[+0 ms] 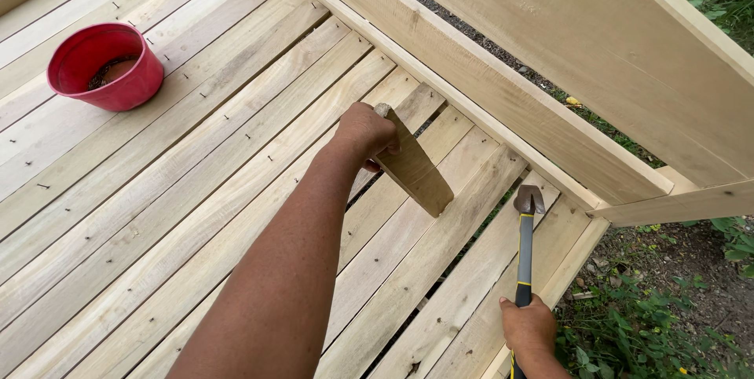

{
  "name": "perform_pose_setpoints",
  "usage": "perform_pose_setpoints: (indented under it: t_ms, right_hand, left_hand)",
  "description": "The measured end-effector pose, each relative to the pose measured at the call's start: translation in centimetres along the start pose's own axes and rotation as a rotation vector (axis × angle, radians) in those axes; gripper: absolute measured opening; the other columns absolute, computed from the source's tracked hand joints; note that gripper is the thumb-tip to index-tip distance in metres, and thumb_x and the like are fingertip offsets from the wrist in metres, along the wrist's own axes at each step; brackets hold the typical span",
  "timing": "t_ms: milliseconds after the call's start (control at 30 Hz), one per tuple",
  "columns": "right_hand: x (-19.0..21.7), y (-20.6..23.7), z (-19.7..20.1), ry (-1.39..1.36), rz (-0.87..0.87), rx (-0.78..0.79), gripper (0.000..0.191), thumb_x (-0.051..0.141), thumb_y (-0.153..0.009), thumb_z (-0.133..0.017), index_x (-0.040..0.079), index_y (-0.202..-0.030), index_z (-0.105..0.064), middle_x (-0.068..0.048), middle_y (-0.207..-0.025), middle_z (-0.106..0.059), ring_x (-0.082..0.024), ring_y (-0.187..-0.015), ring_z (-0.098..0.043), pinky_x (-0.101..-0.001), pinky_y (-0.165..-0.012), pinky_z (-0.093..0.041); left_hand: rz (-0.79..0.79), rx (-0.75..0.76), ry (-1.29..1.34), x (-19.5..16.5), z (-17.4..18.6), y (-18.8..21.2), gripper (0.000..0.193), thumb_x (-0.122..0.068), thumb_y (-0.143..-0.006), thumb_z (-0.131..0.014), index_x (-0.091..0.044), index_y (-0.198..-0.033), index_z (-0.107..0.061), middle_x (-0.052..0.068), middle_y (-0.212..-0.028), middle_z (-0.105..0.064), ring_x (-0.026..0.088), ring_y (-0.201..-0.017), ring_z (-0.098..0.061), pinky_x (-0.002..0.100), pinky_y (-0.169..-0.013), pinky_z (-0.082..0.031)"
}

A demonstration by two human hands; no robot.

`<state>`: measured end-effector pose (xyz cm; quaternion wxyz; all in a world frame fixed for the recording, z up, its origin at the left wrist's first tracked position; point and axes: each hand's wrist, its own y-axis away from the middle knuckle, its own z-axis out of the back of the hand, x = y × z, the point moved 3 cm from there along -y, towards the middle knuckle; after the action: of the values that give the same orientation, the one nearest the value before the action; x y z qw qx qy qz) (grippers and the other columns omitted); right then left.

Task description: The person uses a hammer and a small wooden block to drive nails into the slats of a wooden bench frame. They repeatedly position the block and strike it to secure the slats to the frame.

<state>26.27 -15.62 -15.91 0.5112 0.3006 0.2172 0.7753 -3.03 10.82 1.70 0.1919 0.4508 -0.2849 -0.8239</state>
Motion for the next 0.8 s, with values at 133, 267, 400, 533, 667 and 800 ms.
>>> perform_pose_setpoints:
  t_ms: [133, 267, 400, 533, 667, 800]
  right_hand:
    - [0.4, -0.2, -0.7, -0.031, 0.011, 0.011, 0.026, 0.024, -0.094, -0.073, -0.001, -0.097, -0.066, -0.015, -0.061, -0.064, -0.029, -0.048, -0.065, -0.0432, -0.051, -0.055]
    - [-0.2, -2.1, -1.4, -0.023, -0.015, 0.042, 0.027, 0.024, -0.095, -0.073, -0.002, -0.098, -0.065, -0.017, -0.063, -0.065, -0.031, -0.05, -0.065, -0.0458, -0.053, -0.056]
    - [-2.3, -4.7, -1.1, 0.085, 0.056, -0.037, 0.028, 0.027, -0.092, -0.074, 0.002, -0.101, -0.069, -0.015, -0.071, -0.071, -0.031, -0.056, -0.07, -0.0453, -0.06, -0.058]
    - [-3.1, -6.9, -1.1, 0.19, 0.16, -0.136, 0.032, 0.03, -0.087, -0.08, 0.003, -0.102, -0.072, -0.014, -0.081, -0.073, -0.029, -0.067, -0.068, -0.0437, -0.07, -0.056]
    - [-2.8, -7.5, -1.1, 0.083, 0.156, -0.064, 0.036, 0.031, -0.09, -0.079, -0.001, -0.103, -0.071, -0.02, -0.079, -0.072, -0.032, -0.06, -0.071, -0.0456, -0.066, -0.059]
    - [-2.2, -6.3, 0.6, 0.122, 0.086, 0.005, 0.037, 0.034, -0.089, -0.081, -0.001, -0.098, -0.07, -0.016, -0.067, -0.064, -0.03, -0.05, -0.065, -0.0451, -0.056, -0.056]
  left_hand:
    - [0.013, -0.03, 0.029, -0.2, -0.5, 0.3, 0.035, 0.0, -0.079, -0.075, 0.01, -0.112, -0.067, 0.027, -0.108, -0.073, 0.036, -0.081, -0.078, 0.038, -0.062, -0.063]
    - [0.037, -0.031, 0.1, 1.3, 0.1, 0.1, 0.036, 0.0, -0.08, -0.075, 0.011, -0.112, -0.065, 0.028, -0.106, -0.073, 0.037, -0.078, -0.078, 0.039, -0.061, -0.063]
    - [0.03, -0.022, 0.212, 3.4, 0.5, -0.3, 0.046, 0.006, -0.077, -0.076, 0.003, -0.12, -0.06, 0.024, -0.107, -0.07, 0.036, -0.086, -0.076, 0.039, -0.061, -0.064]
    - [0.013, -0.112, 0.239, 4.6, 0.3, -0.1, 0.05, 0.003, -0.073, -0.079, 0.002, -0.12, -0.063, 0.022, -0.105, -0.071, 0.033, -0.085, -0.078, 0.038, -0.062, -0.064]
    - [-0.101, -0.363, 0.23, 5.9, 0.0, 0.4, 0.052, -0.009, -0.066, -0.087, 0.0, -0.114, -0.071, 0.018, -0.097, -0.076, 0.025, -0.08, -0.078, 0.035, -0.072, -0.065]
    - [-0.134, -0.41, 0.433, 7.2, -2.1, -0.2, 0.059, -0.017, -0.06, -0.088, -0.006, -0.115, -0.073, 0.012, -0.091, -0.079, 0.02, -0.077, -0.078, 0.03, -0.077, -0.066]
